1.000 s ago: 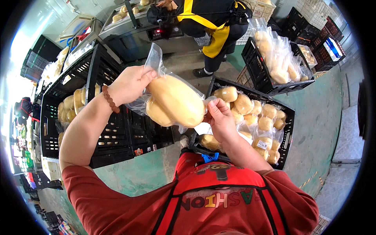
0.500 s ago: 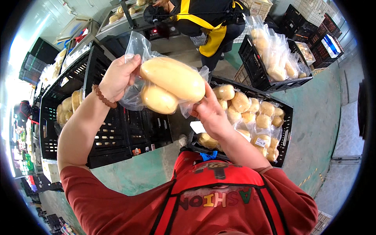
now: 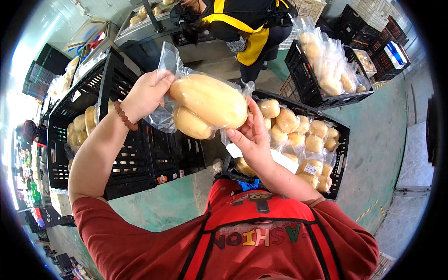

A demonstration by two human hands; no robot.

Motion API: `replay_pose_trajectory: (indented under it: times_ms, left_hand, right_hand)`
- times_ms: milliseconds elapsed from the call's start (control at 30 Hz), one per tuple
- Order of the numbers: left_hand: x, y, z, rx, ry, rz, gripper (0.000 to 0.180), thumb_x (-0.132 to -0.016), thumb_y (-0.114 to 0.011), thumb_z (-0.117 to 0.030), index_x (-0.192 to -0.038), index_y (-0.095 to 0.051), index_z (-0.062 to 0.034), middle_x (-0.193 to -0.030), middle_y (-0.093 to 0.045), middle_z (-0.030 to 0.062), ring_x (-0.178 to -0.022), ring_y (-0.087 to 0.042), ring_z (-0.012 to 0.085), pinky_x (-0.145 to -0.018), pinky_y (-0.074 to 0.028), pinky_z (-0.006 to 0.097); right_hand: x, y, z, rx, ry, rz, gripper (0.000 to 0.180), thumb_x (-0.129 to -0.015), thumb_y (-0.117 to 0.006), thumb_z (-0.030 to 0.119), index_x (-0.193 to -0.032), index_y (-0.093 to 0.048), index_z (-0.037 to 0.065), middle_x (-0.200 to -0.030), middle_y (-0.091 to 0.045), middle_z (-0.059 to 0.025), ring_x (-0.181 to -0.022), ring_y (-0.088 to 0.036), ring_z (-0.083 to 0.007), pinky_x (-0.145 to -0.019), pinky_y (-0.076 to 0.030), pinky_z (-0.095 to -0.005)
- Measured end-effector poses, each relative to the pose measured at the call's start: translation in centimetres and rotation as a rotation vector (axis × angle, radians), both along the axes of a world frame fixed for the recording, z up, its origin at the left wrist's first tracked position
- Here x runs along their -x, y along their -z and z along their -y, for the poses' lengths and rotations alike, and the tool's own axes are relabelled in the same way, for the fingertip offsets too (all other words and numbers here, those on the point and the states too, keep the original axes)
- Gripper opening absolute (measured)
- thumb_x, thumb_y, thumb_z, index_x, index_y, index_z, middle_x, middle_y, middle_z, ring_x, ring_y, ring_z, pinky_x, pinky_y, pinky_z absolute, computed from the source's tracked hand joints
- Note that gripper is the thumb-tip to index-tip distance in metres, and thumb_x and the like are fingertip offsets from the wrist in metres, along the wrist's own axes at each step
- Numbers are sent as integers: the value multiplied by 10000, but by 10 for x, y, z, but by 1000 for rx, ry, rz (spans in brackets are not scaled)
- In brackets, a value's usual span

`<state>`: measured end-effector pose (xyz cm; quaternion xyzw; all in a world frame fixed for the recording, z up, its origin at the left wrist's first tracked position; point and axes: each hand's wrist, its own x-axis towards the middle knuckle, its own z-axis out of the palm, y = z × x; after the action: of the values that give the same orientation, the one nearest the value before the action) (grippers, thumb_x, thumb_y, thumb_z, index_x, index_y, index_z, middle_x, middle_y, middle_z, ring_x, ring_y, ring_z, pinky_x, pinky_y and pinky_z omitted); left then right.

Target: The person picks up pre-packaged bread rolls from a black crate, places them into a second crate, and applies printed labels to the packages. They repeat this process, moving rolls between crates and affixing labels to each package.

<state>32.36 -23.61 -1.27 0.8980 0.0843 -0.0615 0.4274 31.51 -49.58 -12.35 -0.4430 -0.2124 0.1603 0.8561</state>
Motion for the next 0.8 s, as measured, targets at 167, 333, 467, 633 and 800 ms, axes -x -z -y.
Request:
replay_pose_trajectory:
  times_ms: [167,333,467,633,800]
  left_hand:
    - [1,0,2,2,25,-5,286,-984,-430,-256,-990,-599,-26,-731,-550,-19,-568,-476,51,-545,-424,205]
    - [1,-2,4,-41,40,15,287,-985,-423,-241,-1032,-595,-15,-751,-563,-9,-581,-486,54,-560,-435,212]
    - [1,-3,5,-55,49,61,284,-984,-428,-229,-1080,-590,-17,-775,-568,-5,-598,-487,56,-573,-438,212]
    - [2,-1,4,16,83,129,269,-984,-439,-209,-1112,-588,-26,-807,-576,-7,-636,-495,55,-599,-440,205]
    - [3,1,5,59,74,160,270,-981,-450,-194,-1152,-585,-35,-828,-584,-14,-646,-498,52,-613,-444,203]
  right_hand:
    - [1,0,1,43,21,19,797,-858,-622,0,-1465,-109,56,-1350,-405,-132,-1186,-483,-203,-992,-400,-343]
    - [2,-1,1,65,55,80,799,-853,-625,5,-1465,-112,51,-1358,-412,-127,-1177,-489,-197,-972,-411,-338]
    - [2,2,2,99,84,105,823,-839,-635,5,-1468,-109,63,-1362,-415,-126,-1179,-489,-199,-952,-418,-331]
    - [3,2,2,117,124,144,816,-836,-629,-3,-1467,-117,72,-1384,-393,-122,-1201,-470,-203,-940,-420,-324]
    - [4,2,2,81,133,153,772,-855,-604,11,-1460,-128,74,-1417,-343,-125,-1232,-436,-213,-972,-392,-338]
